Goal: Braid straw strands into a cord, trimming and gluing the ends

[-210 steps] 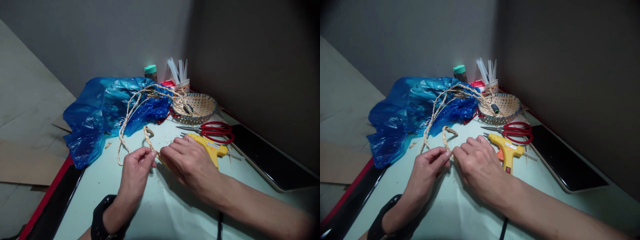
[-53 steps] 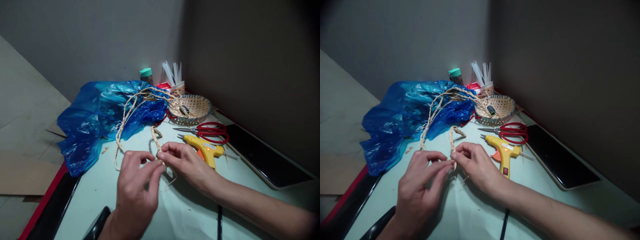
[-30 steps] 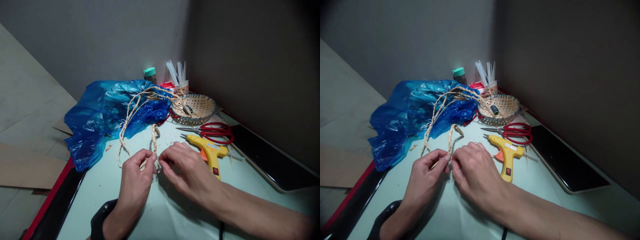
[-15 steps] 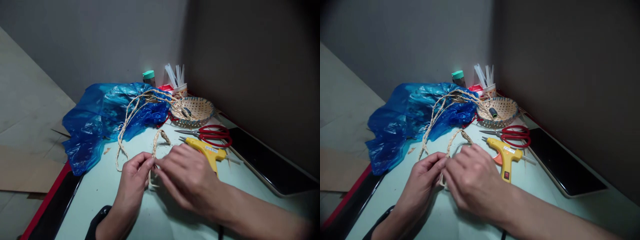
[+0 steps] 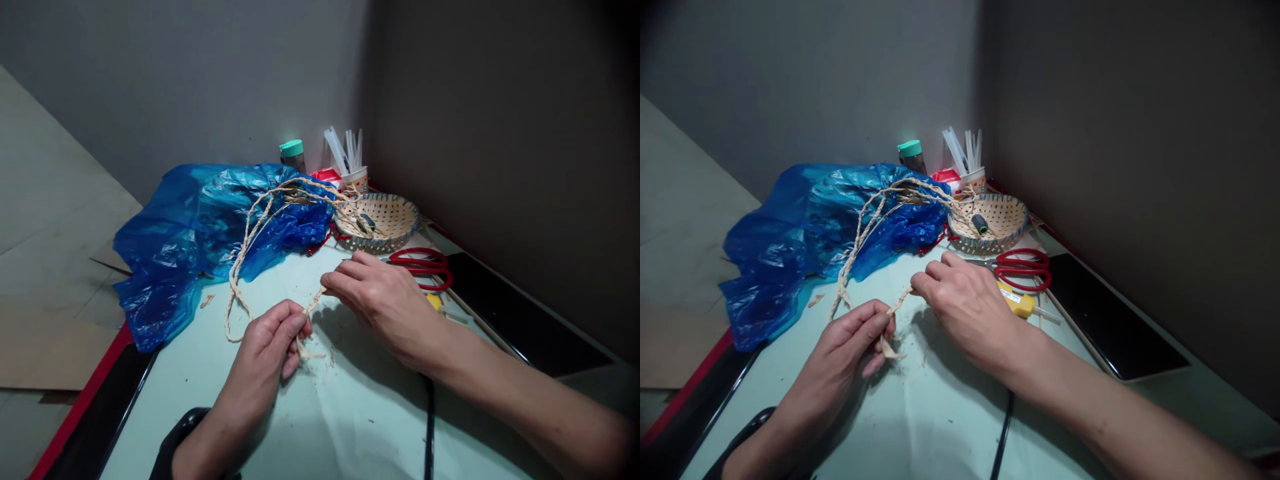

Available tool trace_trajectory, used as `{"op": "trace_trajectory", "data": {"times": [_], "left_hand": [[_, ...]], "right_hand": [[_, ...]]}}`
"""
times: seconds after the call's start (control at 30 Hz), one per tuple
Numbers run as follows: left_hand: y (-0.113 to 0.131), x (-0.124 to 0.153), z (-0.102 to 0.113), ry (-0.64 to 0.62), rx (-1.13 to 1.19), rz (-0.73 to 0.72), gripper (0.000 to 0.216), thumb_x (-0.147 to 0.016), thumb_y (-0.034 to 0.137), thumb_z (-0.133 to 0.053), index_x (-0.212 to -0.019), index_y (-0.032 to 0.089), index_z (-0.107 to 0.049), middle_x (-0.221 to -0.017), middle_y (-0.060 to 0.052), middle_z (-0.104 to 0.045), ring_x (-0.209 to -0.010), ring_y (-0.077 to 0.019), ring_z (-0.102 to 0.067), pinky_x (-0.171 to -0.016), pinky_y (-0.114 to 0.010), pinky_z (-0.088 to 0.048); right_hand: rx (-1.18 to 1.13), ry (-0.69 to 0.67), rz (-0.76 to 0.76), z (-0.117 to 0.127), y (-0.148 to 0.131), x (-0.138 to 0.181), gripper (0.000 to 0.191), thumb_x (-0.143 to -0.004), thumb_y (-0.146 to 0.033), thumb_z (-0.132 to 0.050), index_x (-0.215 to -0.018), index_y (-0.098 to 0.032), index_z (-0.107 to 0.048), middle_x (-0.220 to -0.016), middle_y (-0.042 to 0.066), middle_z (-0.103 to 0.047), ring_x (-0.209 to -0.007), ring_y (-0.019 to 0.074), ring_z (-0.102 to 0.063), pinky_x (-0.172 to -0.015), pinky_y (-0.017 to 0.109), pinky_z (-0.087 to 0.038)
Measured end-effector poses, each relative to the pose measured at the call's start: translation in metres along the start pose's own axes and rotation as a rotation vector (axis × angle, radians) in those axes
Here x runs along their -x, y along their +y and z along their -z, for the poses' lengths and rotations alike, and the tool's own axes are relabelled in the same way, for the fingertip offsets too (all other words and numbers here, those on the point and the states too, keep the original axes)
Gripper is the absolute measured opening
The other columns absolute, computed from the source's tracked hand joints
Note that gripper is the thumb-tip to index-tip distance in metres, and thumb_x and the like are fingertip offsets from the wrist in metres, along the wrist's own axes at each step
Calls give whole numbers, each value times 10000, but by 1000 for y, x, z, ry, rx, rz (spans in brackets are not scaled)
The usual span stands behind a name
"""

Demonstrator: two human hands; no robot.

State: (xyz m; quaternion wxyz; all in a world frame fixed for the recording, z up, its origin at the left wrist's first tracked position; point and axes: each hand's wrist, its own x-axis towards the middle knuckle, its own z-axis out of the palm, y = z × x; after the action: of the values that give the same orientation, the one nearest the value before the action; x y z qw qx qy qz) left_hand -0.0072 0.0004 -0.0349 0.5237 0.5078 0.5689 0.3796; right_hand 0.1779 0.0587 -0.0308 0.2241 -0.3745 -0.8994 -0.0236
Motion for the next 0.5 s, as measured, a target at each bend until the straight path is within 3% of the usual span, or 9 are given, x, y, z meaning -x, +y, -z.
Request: {"op": "trace_trajectory", "data": {"times": [0.17,0.5], "left_hand": [[1,1,-1,-21,-72,-9,316,-956,413,-464,-732,198,-525,-587,60,-446,-478,-84,-327,-462,-226,-243],[1,4,4,-24,-155,-96,304,-953,430,-473,-770,204,-563,-564,75,-313,-519,-105,-302,-479,-238,-224]], "right_hand": [[161,35,28,-3,2,-1,87,-933,-148,-590,-871,-180,-643,-773,34,-619,-746,208,-446,-550,337,-203],[206,100,37,-2,2,-1,67,-892,-118,-634,-869,-180,-643,-805,24,-632,-747,209,-445,-597,340,-238]]}}
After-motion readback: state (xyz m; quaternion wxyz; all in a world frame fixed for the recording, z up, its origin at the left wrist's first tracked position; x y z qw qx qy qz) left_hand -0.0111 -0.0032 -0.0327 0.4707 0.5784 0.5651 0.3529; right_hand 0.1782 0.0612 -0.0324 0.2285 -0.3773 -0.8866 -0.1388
